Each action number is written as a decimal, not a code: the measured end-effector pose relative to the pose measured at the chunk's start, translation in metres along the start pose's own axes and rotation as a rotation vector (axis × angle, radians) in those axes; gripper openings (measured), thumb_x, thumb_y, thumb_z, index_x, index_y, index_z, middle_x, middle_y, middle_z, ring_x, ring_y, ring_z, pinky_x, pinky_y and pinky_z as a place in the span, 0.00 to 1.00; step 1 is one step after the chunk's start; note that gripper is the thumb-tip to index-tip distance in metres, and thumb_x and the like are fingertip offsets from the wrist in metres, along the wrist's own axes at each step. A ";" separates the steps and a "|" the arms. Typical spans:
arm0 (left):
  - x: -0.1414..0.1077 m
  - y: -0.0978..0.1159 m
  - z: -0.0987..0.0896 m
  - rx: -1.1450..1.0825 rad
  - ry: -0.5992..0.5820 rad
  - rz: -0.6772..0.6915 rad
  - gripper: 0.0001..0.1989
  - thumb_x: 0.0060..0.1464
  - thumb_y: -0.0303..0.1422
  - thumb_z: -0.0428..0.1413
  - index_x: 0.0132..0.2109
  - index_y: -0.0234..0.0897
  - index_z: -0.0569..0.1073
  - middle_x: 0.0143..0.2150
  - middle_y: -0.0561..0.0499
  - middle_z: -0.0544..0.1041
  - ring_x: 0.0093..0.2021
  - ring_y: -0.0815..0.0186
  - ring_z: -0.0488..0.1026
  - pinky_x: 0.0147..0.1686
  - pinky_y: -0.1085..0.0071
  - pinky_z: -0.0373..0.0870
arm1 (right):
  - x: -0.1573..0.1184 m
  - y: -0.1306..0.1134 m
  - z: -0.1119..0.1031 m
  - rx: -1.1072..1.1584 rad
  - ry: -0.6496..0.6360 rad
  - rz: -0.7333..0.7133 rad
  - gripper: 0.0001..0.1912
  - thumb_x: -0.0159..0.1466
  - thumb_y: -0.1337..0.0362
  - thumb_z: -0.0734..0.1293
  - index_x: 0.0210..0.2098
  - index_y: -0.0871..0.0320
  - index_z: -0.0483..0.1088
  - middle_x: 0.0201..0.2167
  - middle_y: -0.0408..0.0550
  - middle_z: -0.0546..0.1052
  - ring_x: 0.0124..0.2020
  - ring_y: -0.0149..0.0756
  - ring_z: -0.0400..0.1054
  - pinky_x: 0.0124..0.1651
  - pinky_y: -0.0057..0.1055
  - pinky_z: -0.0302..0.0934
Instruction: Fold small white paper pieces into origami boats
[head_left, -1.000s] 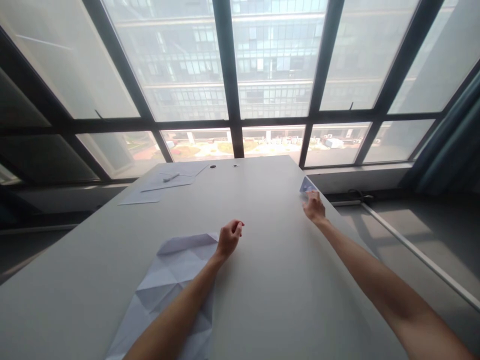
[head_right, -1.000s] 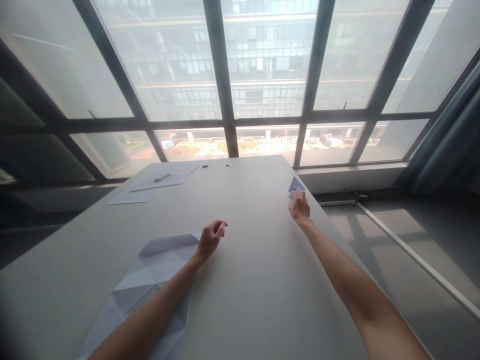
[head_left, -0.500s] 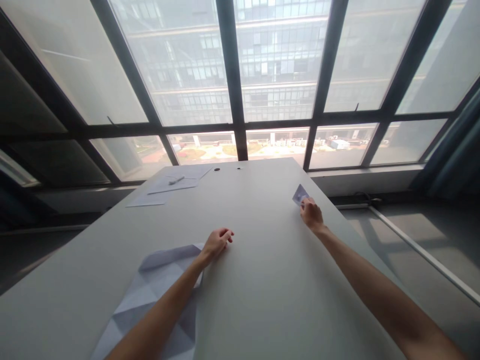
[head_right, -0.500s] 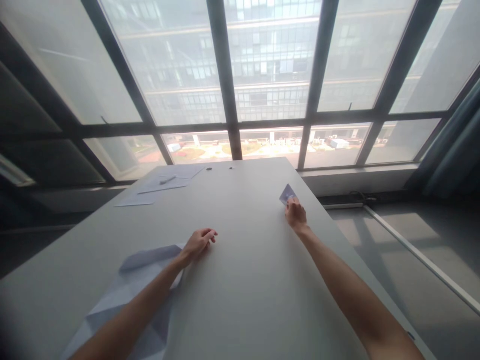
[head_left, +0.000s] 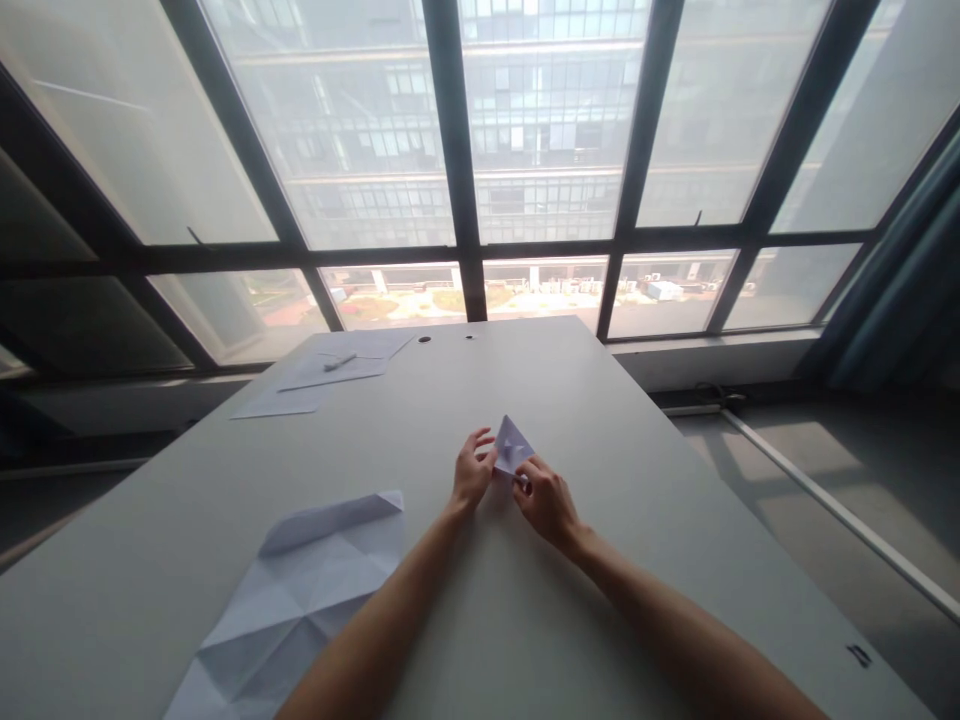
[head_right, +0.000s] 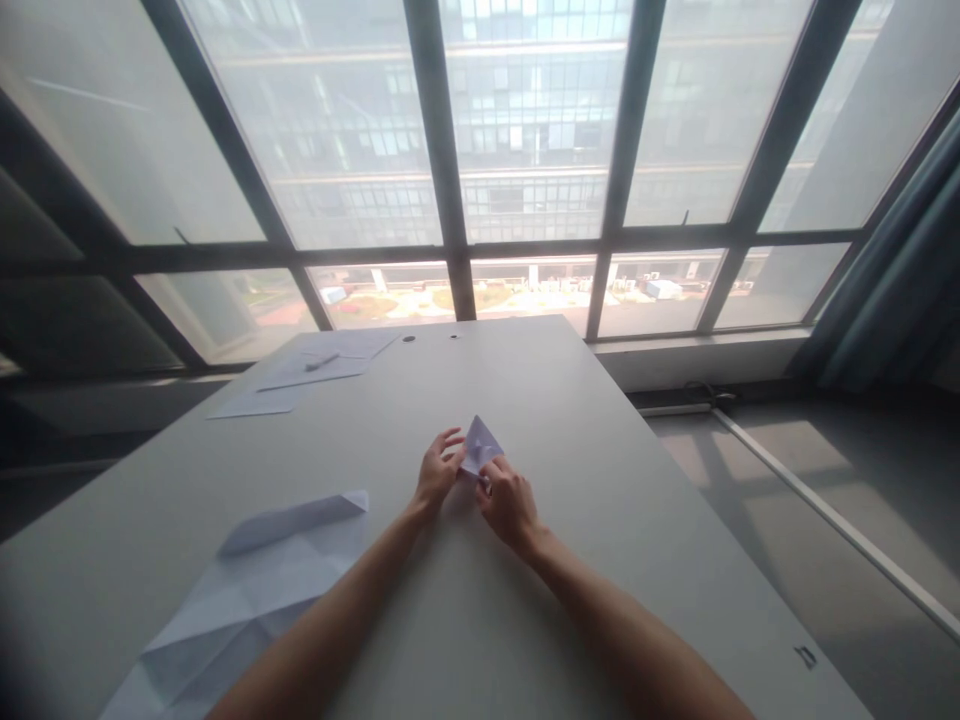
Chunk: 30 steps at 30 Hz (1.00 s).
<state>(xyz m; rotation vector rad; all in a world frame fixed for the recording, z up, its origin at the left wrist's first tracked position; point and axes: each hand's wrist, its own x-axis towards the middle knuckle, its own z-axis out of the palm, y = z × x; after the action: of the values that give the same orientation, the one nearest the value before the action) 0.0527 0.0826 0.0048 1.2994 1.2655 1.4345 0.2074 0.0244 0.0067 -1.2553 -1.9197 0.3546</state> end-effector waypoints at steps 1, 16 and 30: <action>-0.002 -0.003 -0.001 -0.017 0.012 0.030 0.23 0.50 0.37 0.63 0.53 0.38 0.71 0.46 0.41 0.77 0.37 0.61 0.77 0.33 0.69 0.74 | -0.001 -0.002 -0.001 0.038 0.001 -0.007 0.03 0.64 0.64 0.66 0.36 0.54 0.72 0.37 0.46 0.74 0.26 0.30 0.67 0.33 0.27 0.59; -0.022 0.010 0.004 0.225 -0.235 0.281 0.10 0.59 0.37 0.57 0.44 0.40 0.78 0.50 0.43 0.77 0.44 0.57 0.76 0.28 0.71 0.75 | 0.027 0.054 -0.001 0.821 -0.091 0.258 0.22 0.60 0.60 0.66 0.54 0.58 0.73 0.43 0.53 0.79 0.36 0.42 0.73 0.37 0.36 0.67; -0.005 0.006 -0.011 -0.369 -0.194 -0.167 0.11 0.50 0.39 0.57 0.34 0.36 0.74 0.44 0.43 0.78 0.44 0.55 0.76 0.43 0.62 0.74 | 0.029 0.055 -0.014 0.831 -0.192 0.410 0.17 0.59 0.54 0.67 0.35 0.63 0.79 0.28 0.48 0.78 0.26 0.35 0.67 0.29 0.28 0.57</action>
<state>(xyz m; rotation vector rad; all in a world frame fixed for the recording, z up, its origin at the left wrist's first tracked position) 0.0426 0.0745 0.0104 1.0293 0.9073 1.3135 0.2472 0.0729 -0.0039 -1.0320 -1.3764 1.3633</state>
